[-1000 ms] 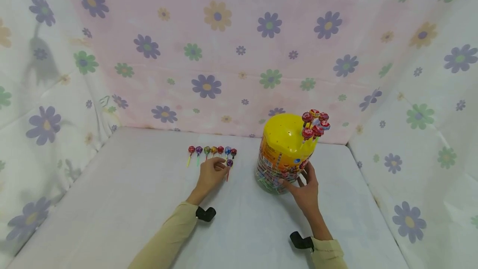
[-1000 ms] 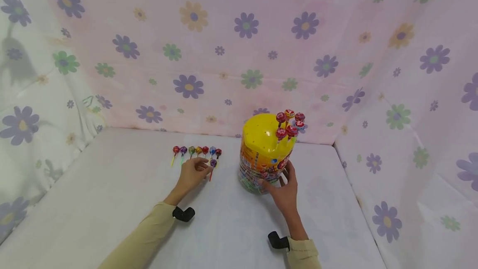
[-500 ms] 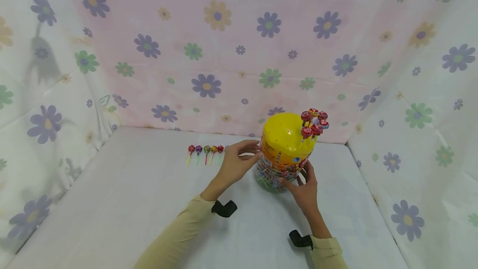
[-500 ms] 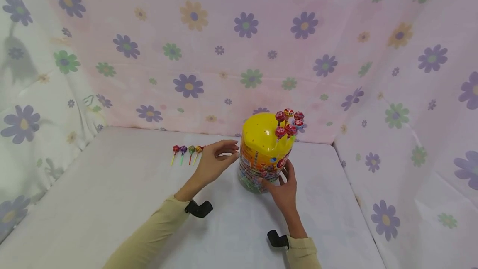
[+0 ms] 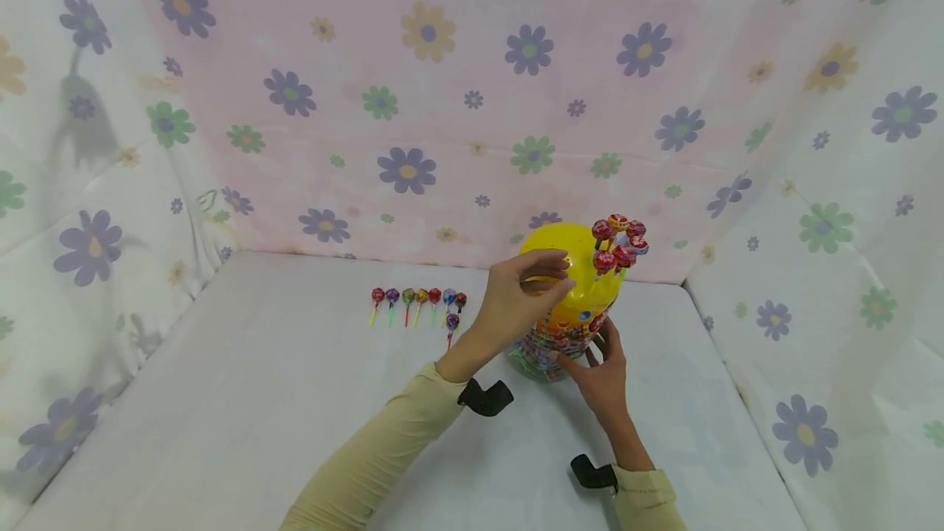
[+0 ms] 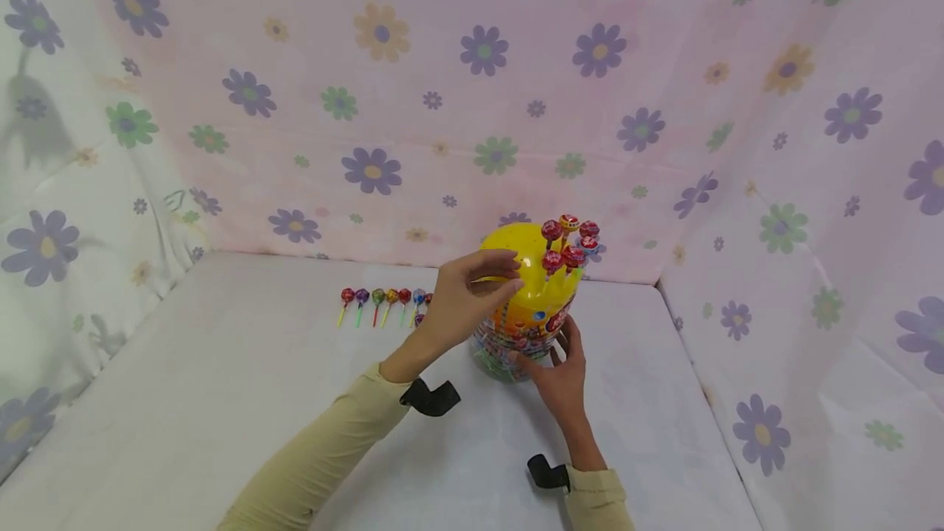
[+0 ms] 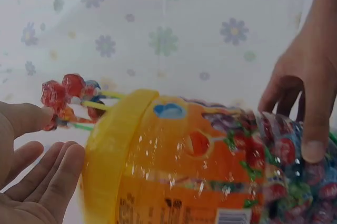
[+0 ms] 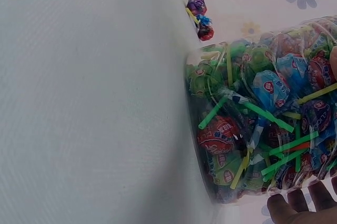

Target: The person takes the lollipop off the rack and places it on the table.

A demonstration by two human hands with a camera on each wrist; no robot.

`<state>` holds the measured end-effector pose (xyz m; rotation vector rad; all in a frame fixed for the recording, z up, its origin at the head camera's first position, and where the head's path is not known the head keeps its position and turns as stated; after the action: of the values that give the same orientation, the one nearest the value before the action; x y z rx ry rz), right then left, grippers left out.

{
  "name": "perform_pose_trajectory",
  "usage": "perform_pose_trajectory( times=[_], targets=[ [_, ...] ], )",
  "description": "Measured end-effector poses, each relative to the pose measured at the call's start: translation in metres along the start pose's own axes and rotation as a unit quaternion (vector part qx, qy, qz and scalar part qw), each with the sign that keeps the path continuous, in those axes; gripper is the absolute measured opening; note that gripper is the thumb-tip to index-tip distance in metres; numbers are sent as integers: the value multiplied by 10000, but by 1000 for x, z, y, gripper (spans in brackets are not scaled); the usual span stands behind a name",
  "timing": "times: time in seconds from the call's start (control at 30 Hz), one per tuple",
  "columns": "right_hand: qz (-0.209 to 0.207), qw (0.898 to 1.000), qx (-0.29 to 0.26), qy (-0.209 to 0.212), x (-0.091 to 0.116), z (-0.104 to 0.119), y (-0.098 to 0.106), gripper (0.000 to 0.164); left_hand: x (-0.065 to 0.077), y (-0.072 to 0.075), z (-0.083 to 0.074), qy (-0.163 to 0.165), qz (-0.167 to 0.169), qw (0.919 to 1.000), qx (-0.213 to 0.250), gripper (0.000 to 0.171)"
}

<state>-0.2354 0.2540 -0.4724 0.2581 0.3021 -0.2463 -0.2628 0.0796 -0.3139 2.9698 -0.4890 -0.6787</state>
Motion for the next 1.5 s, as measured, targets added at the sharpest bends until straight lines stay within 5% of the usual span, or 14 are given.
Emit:
perform_pose_trajectory(
  times=[0.23, 0.77, 1.4, 1.5],
  targets=[
    [108, 9999, -28, -81, 4, 14, -2, 92, -14, -15, -6, 141, 219, 9994, 236, 41],
    [72, 10000, 40, -42, 2, 12, 0, 93, -21, -36, -10, -209, 423, 9988, 135, 36],
    [89, 9998, 74, -152, 3, 14, 0, 92, -16, -26, -16, -432, -23, 9985, 322, 33],
    [65, 9999, 26, -106, 1, 0, 0, 93, -11, -19, -12, -388, -60, 9988, 304, 33]
  ],
)
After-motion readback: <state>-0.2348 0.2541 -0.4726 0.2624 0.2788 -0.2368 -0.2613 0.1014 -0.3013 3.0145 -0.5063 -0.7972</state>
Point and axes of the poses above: each hand's wrist, its own x-axis away from the middle knuckle, its own y-axis out of the back of the hand, z = x × y, the point moved 8 cm from there along -x, towards the middle knuckle, and after that the axes turned 9 degrees about y, right-handed, at the moved point
